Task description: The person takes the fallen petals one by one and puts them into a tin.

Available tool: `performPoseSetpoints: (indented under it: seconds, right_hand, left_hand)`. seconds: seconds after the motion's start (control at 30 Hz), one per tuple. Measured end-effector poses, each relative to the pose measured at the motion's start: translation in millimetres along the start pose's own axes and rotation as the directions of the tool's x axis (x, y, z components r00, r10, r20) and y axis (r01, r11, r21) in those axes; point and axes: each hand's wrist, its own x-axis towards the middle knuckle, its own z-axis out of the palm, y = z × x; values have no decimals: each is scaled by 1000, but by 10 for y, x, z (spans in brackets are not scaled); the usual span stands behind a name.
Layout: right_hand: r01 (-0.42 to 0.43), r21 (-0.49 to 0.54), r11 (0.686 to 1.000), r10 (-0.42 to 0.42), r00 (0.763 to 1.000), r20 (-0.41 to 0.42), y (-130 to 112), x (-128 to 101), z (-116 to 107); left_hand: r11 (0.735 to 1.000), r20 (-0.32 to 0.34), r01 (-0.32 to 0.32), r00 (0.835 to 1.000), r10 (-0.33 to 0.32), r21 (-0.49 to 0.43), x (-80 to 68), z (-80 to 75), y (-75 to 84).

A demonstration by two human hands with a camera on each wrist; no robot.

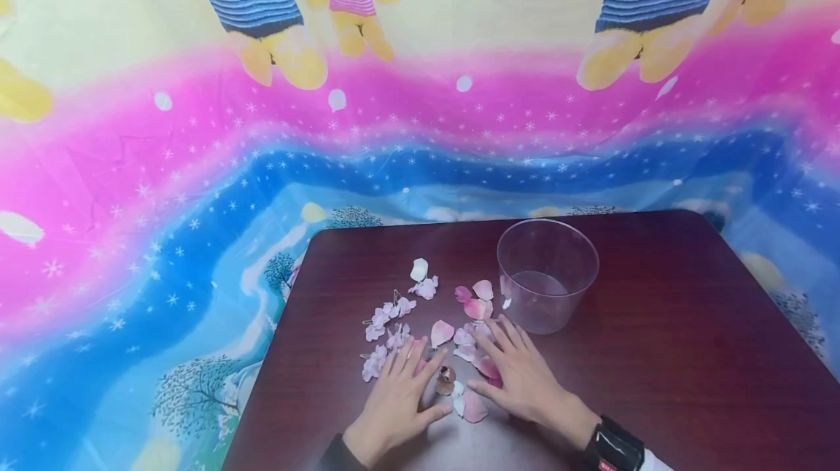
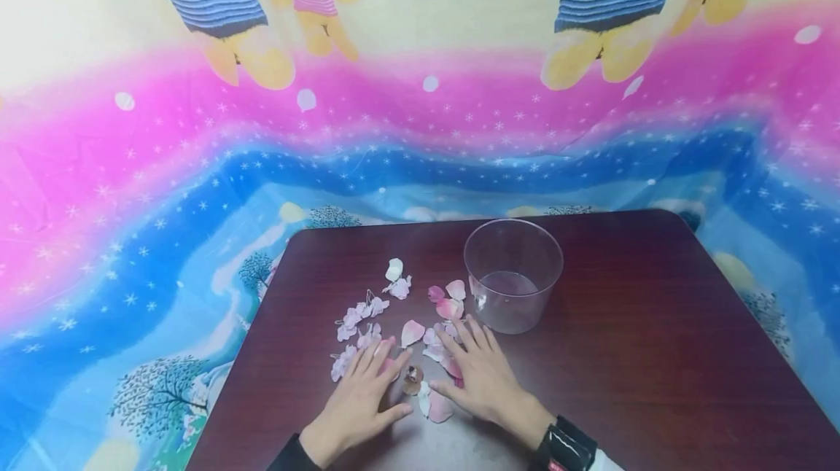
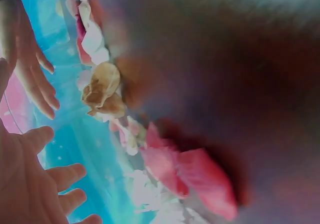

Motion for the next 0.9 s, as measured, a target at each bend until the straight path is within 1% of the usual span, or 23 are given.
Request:
performPoseSetpoints:
  seconds: [0.07, 0.17, 0.3, 0.47, 0.57, 0.73, 0.9]
  right_hand:
    - [-1, 8, 1000, 1, 1000, 15, -8, 26, -68]
    - [-2, 13, 1000, 2, 1000, 28, -21, 81, -185]
    - [18, 14, 1000, -18, 1000, 4, -23, 168, -369]
    - [26, 1, 1000, -26, 1000, -15, -1, 258, -591]
    - [12, 10, 1000, -12, 1000, -14, 11, 305, -718]
    - [-13, 52, 999, 13, 1000, -5, 20, 371, -921]
    - [-9, 72, 997, 10, 1000, -8, 58, 420, -1063]
  left_hand:
    - [1000, -11, -7, 1000, 7, -10, 28, -22, 0]
    - [1000, -7, -5, 1000, 5, -22, 66, -62, 0]
    - [1000, 8, -10, 1000, 10, -15, 119, -121, 0]
    - [998, -22, -56, 998, 56, 1, 189, -211, 16]
    - [998, -11, -60, 998, 60, 11, 220, -254, 30]
    - [996, 2, -76, 997, 76, 48, 247, -278, 43]
    - [995, 3, -87, 996, 87, 57, 253, -263, 47]
